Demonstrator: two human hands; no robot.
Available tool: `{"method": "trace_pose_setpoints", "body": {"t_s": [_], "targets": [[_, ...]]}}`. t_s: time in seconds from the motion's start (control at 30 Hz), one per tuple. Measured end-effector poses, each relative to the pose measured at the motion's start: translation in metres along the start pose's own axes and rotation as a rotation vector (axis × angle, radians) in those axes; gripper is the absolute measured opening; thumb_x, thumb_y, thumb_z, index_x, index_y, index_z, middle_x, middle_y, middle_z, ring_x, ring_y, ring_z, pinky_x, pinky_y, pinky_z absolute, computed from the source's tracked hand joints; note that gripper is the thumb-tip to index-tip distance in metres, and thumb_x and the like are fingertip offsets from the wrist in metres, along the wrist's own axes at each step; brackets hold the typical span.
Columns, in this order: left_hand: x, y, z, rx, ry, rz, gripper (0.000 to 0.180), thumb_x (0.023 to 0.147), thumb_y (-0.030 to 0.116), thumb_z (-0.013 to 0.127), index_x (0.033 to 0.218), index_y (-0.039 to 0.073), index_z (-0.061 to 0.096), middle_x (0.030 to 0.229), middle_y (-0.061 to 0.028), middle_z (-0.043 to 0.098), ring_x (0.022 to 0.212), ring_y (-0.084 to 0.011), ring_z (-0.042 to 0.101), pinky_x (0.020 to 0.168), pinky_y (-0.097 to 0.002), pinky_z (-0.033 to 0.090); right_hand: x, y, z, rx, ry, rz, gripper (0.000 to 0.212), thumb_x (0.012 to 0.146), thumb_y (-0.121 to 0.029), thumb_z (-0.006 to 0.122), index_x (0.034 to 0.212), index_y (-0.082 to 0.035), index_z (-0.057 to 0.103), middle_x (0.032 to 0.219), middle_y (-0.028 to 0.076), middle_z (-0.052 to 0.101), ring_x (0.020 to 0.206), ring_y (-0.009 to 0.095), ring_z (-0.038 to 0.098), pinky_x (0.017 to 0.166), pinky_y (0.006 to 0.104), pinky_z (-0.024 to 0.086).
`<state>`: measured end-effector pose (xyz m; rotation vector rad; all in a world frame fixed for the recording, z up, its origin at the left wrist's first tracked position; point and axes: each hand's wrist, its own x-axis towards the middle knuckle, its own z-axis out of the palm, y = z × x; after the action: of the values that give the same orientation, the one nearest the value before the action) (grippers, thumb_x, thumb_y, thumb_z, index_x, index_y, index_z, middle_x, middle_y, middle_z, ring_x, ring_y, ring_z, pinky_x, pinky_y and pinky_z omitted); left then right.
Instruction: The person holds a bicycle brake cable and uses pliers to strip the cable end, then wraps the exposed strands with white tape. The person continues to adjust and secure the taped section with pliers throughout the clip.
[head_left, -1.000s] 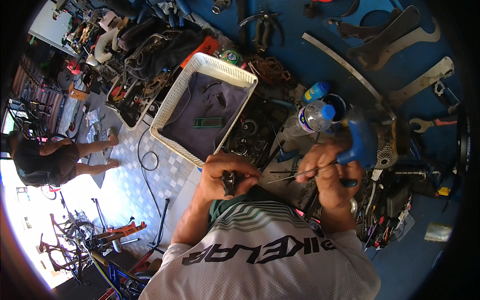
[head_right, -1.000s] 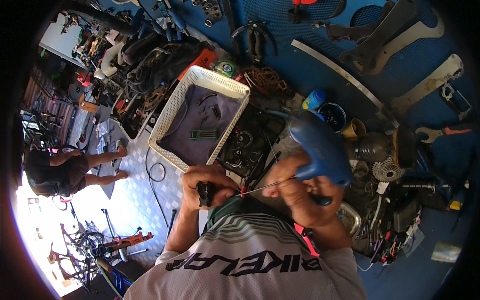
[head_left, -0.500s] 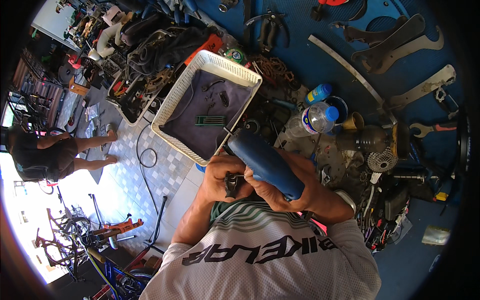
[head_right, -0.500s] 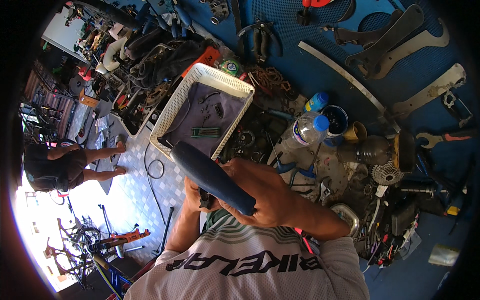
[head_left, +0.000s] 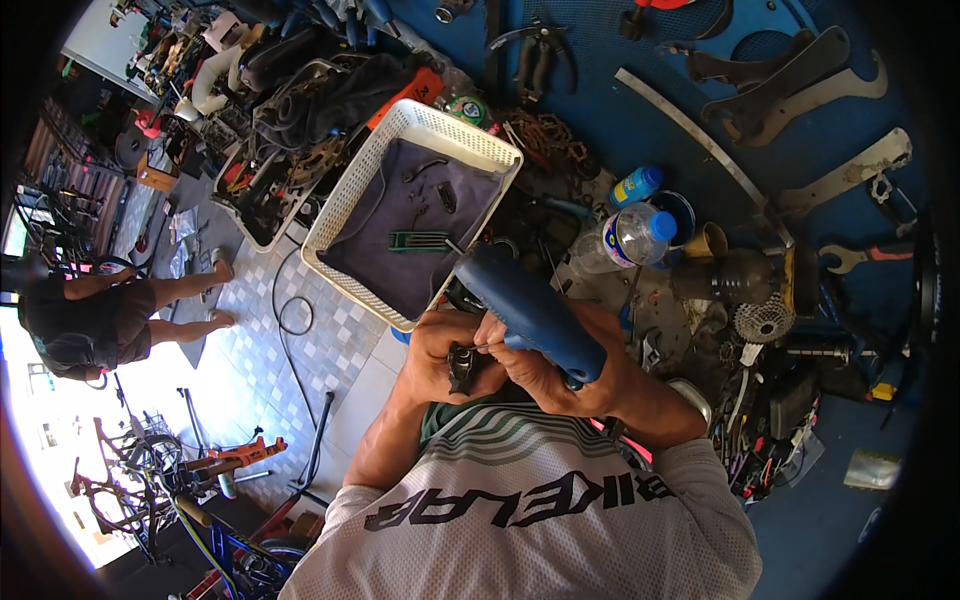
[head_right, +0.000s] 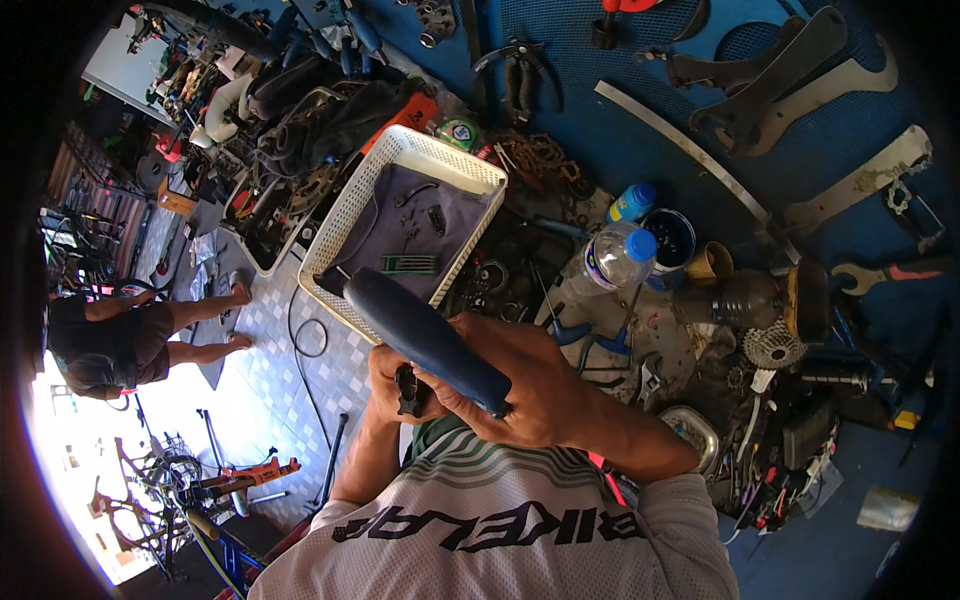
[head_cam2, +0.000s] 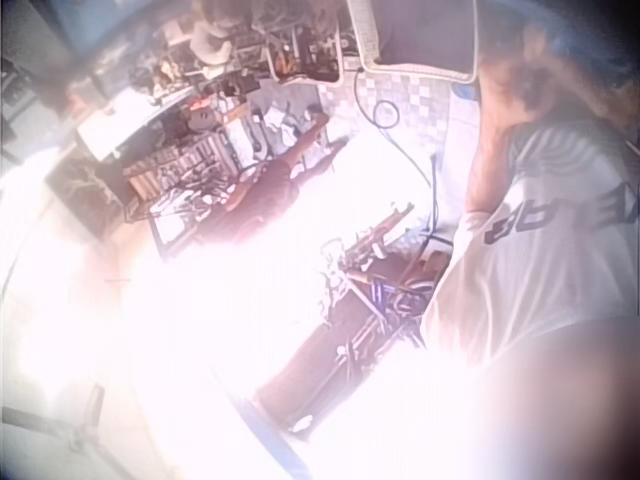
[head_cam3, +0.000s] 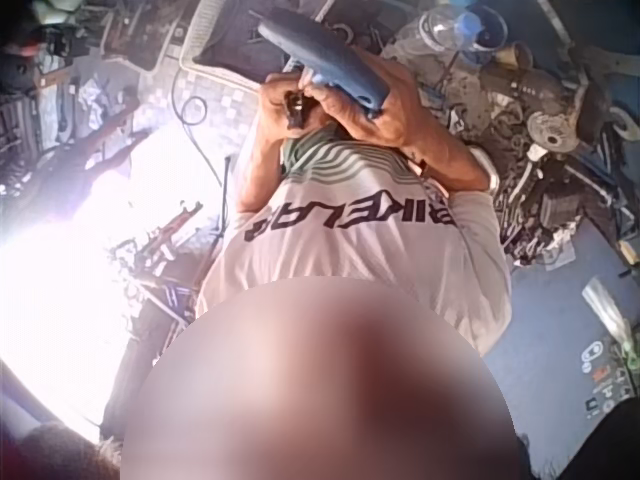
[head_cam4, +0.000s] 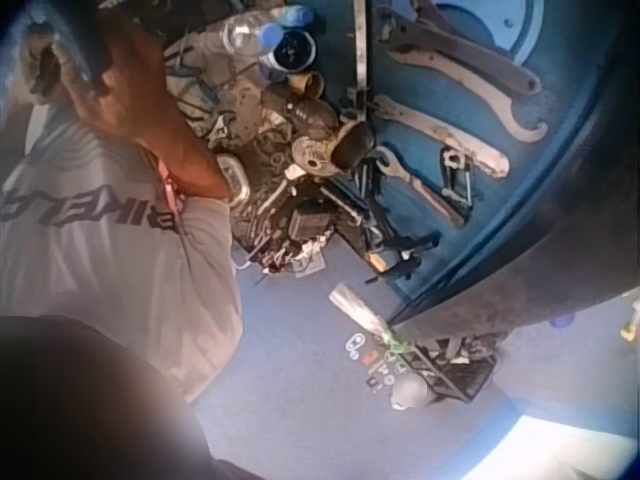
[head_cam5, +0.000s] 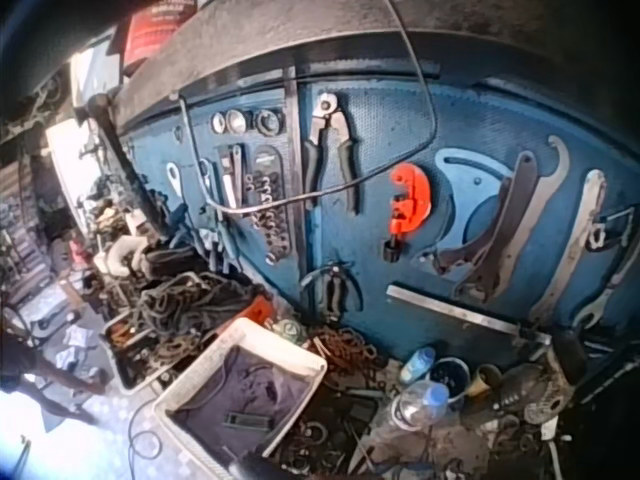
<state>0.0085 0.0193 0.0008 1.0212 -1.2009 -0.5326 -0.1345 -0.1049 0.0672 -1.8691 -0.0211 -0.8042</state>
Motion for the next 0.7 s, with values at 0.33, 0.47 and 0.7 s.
{"method": "trace_pose_setpoints", "body": {"t_s": [0.33,0.47,0.7], "targets": [[-0.001,-0.001,-0.002,0.037,-0.013,-0.008,0.015,0.073,0.003,0.084,0.081,-0.001,0.071,0.068,-0.0104,0.07,0.056,-0.0196,0.069,0.052,-0.0301,0.048,-0.003,0.003,0.002,0.018,0.029,0.025,0.018,0.096,-0.008,0.075,0.111,0.002,0.071,0.104,0.015,0.071,0.082,0.025,0.075,0.067,0.0346,0.06],[0.007,0.003,-0.004,0.029,-0.119,-0.063,0.013,0.078,0.002,0.083,0.09,-0.001,0.077,0.077,-0.0116,0.076,0.065,-0.0214,0.074,0.058,-0.0299,0.054,-0.005,-0.012,-0.005,0.342,0.22,0.094,0.016,0.096,-0.007,0.075,0.108,0.003,0.07,0.099,0.016,0.072,0.076,0.024,0.074,0.066,0.0341,0.058],[0.009,0.003,-0.011,-0.021,-0.131,-0.112,0.011,0.081,0.0,0.082,0.092,-0.001,0.079,0.086,-0.0128,0.08,0.073,-0.0232,0.078,0.068,-0.0308,0.062,-0.058,-0.003,-0.072,-0.457,-0.156,0.662,0.016,0.096,-0.014,0.072,0.107,-0.005,0.066,0.081,0.016,0.071,0.07,0.033,0.071,0.068,0.043,0.058]]}}
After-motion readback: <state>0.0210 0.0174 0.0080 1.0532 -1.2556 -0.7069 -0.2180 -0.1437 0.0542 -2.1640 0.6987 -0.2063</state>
